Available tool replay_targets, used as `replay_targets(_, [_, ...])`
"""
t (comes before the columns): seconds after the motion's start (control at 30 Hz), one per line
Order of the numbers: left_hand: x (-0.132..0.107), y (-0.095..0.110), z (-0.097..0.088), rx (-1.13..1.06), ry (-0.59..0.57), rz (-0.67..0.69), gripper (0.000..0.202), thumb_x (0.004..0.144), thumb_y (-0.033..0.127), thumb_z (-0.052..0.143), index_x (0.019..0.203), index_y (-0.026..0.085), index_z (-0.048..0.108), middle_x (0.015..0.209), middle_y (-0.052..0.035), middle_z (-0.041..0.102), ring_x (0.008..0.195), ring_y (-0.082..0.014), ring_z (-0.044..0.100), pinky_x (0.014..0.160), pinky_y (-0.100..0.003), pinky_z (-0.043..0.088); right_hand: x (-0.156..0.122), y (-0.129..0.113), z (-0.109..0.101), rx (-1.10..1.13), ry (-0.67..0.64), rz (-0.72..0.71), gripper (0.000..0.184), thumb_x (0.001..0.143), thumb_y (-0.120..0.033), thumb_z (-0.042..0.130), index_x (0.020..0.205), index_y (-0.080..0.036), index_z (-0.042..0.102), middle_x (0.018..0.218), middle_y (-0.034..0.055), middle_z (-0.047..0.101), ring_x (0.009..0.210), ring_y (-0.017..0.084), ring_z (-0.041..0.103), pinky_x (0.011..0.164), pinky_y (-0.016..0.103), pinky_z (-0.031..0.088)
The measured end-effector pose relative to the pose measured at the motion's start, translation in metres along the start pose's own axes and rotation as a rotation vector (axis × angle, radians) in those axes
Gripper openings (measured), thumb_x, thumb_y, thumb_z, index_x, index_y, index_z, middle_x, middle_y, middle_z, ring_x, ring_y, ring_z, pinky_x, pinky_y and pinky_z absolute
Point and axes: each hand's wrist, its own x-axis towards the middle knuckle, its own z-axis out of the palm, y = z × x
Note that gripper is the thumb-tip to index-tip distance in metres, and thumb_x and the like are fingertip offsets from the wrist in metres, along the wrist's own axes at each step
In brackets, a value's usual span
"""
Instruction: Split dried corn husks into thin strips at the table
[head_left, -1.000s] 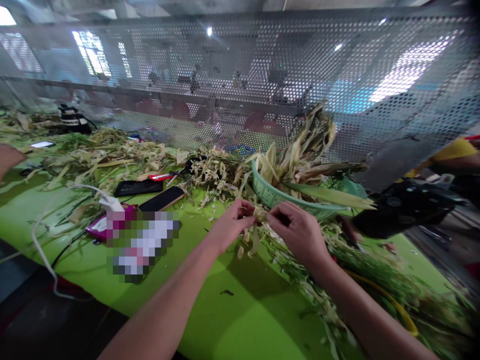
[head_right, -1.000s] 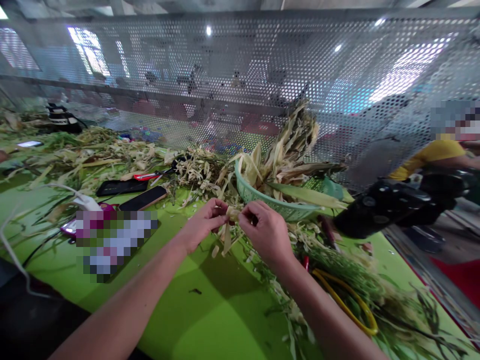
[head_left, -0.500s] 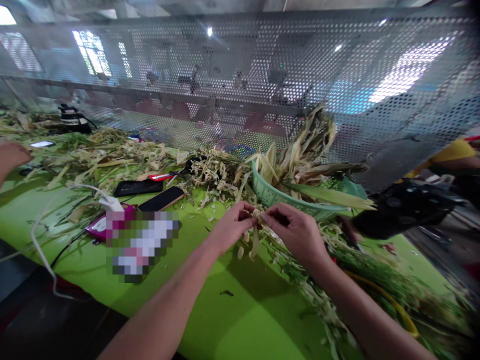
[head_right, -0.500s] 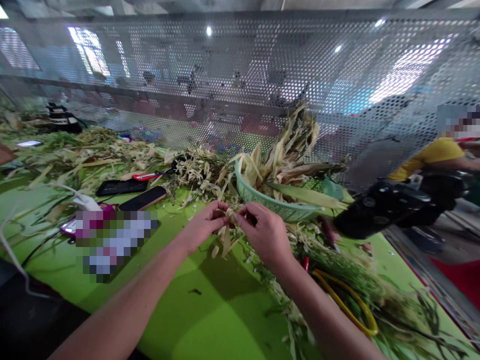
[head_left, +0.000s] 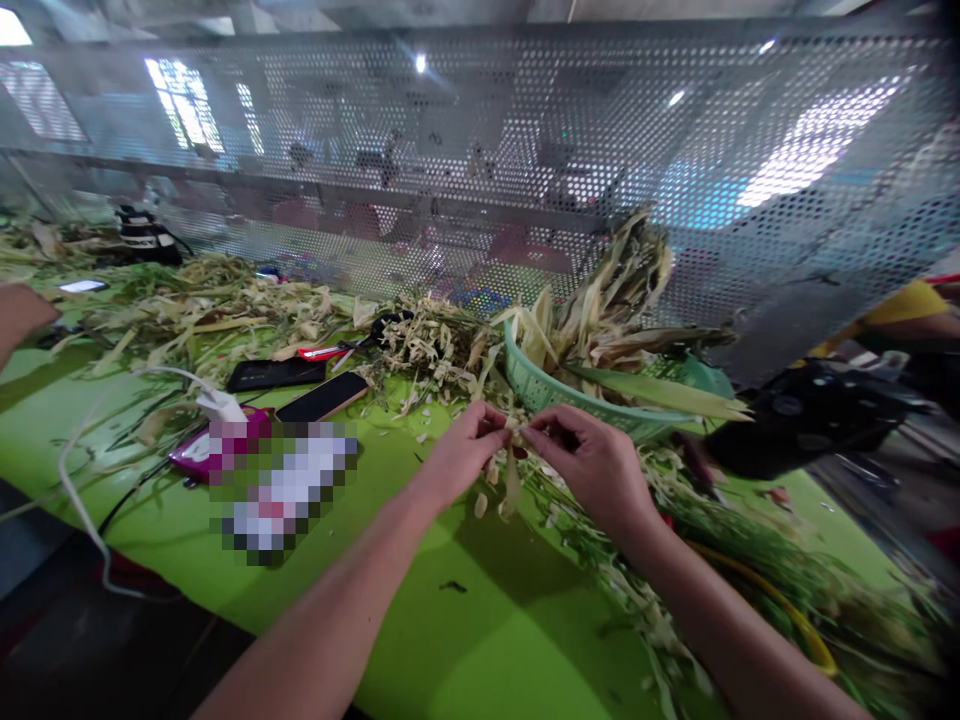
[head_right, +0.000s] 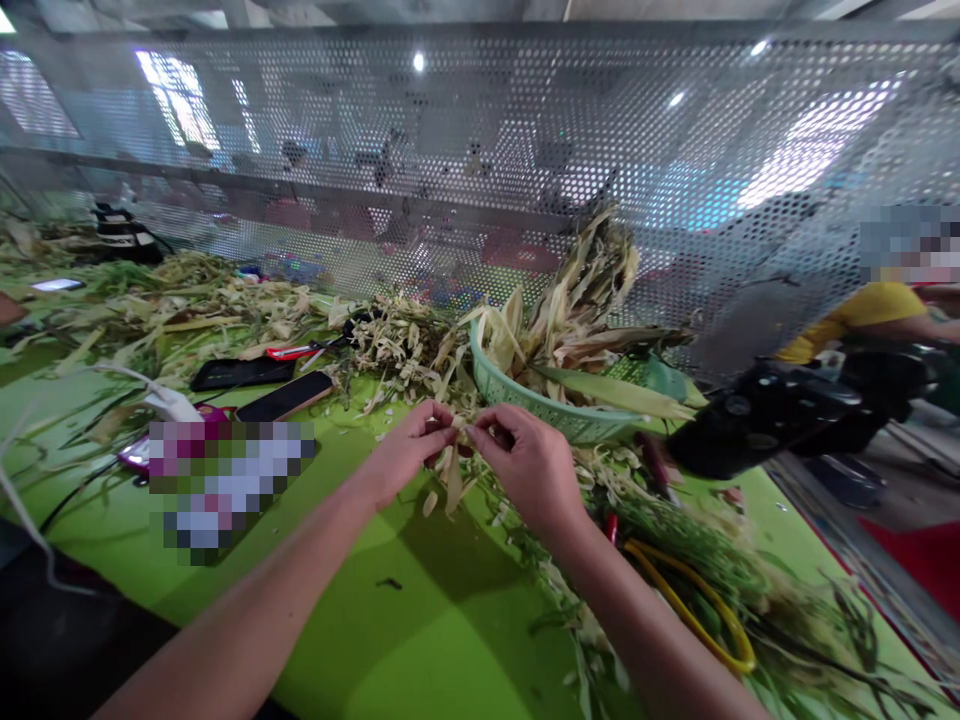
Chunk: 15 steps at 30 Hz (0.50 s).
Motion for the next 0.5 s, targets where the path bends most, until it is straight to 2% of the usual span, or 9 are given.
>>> replay_targets(0.23, [-0.0016,0.0024,-0.0007,0.062,-0.035,0.016,0.017,0.088,0.036,0.054,0.095,0.021,0.048,0.078,0.0018,0.060,0.057,-0.0082,0.042,0.055,-0.024,0.029,0.0005,0.0006,0.0001,0.029,-0.005,-0.004,0.019,0.084,-0.036,0.059,0.081,-0.020,0.068,0.069,0.0017,0.067,0.058,0.015,0.057,0.055,0.024,0.040])
replay_targets(0.5, [-0.0018,0.0041,0.0003,-0.029,-0.088,0.023,0.018,0.088,0.032,0.057,0.097,0.021,0.046,0.085,-0.0007,0.062,0.075,-0.0115,0.059,0.071,-0.025,0.041,0.0002,0.0004,0.0017,0.074,-0.009,0.045,0.016,0.083,-0.034,0.062,0.080,-0.018,0.066,0.068,0.0009,0.066,0.058,0.014,0.056,0.056,0.024,0.040])
